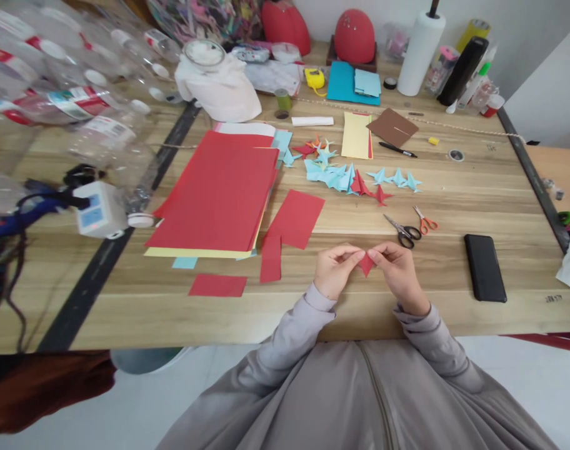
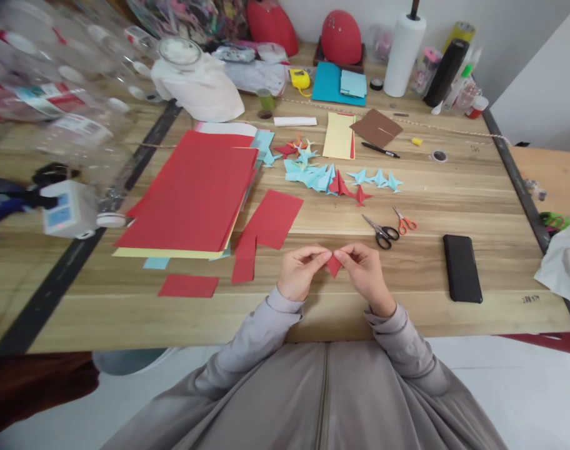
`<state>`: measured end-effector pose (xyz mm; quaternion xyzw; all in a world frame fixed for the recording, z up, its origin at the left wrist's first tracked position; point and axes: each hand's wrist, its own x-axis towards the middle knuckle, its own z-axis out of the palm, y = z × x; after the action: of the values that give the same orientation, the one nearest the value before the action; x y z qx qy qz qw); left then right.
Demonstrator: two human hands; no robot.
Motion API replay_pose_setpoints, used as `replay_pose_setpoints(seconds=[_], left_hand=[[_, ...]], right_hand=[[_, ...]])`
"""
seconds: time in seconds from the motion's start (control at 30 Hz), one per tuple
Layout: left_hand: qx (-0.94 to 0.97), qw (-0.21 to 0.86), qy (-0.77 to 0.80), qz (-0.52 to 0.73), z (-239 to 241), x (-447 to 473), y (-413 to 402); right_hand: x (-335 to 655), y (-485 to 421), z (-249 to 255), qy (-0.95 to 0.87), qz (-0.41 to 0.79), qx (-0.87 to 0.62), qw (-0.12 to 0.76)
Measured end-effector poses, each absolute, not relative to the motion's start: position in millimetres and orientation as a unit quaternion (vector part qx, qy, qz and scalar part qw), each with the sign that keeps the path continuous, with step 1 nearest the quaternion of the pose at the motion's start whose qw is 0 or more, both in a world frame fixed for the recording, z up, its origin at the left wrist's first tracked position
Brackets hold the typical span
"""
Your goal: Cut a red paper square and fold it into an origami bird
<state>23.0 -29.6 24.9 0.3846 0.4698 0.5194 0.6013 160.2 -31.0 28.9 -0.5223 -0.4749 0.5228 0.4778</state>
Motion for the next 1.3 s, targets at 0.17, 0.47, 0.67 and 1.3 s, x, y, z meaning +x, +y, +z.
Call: replay_pose_setpoints(seconds=[0.17,0.47,0.67,1.3], left_hand=[[0.355,0.624,0.48,0.505,26,23,-30],[0.321,0.646,0.47,0.508,27,23,-24],[0.331,0.643,0.463,0.513,22,22,-20],[0.406,0.576,0.446,0.551,10,23,-18]], right_hand=[[156,-29,33,-0.464,0.517,-0.533,0.483],[153,-21,28,-0.487,0.522,-0.52,0.469],[153,-19,18,-0.494,0.511,-0.511,0.483],[158,-20,6,-0.401,0.589,-0.465,0.526]])
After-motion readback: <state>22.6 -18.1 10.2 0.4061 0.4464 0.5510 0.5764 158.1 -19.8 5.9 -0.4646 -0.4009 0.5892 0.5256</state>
